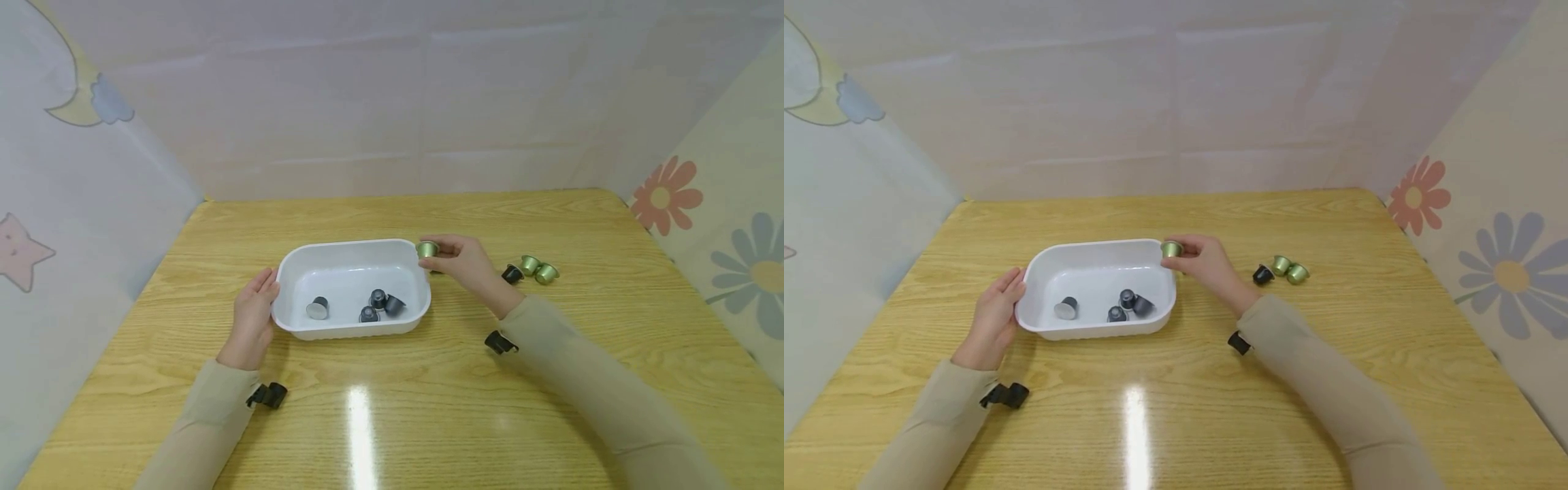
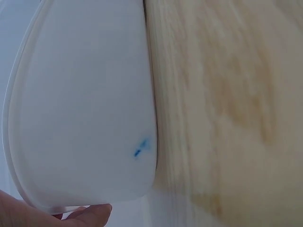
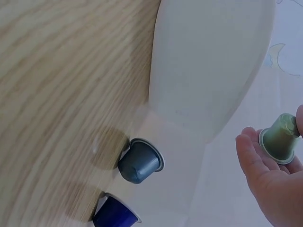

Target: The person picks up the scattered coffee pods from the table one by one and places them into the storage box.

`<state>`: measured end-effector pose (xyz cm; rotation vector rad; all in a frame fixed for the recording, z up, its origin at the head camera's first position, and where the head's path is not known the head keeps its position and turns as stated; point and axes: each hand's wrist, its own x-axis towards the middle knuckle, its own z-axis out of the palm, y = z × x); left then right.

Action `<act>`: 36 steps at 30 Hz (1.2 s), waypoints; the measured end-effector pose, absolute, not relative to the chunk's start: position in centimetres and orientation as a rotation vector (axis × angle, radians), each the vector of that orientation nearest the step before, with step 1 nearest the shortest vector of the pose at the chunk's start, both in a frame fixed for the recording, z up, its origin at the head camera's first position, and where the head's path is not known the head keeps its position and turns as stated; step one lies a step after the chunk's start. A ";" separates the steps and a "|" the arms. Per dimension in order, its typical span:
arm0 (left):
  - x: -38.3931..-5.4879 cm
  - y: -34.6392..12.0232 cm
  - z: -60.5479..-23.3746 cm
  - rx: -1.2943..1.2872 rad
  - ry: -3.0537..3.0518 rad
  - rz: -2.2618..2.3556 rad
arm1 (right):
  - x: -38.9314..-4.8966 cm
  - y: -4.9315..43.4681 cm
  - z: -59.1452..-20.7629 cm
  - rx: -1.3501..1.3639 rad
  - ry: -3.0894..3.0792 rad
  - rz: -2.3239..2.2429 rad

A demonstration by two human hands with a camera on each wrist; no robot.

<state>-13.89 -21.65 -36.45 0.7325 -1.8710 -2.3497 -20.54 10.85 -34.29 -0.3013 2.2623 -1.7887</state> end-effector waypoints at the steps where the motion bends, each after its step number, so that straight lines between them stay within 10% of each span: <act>1: -13.9 -21.6 -36.5 0.733 -1.870 -2.350 | -20.6 10.7 -34.3 -0.308 2.264 -1.784; 36: -13.7 -21.6 -36.5 0.728 -1.917 -2.311 | -21.6 7.0 -35.5 -0.437 2.301 -1.659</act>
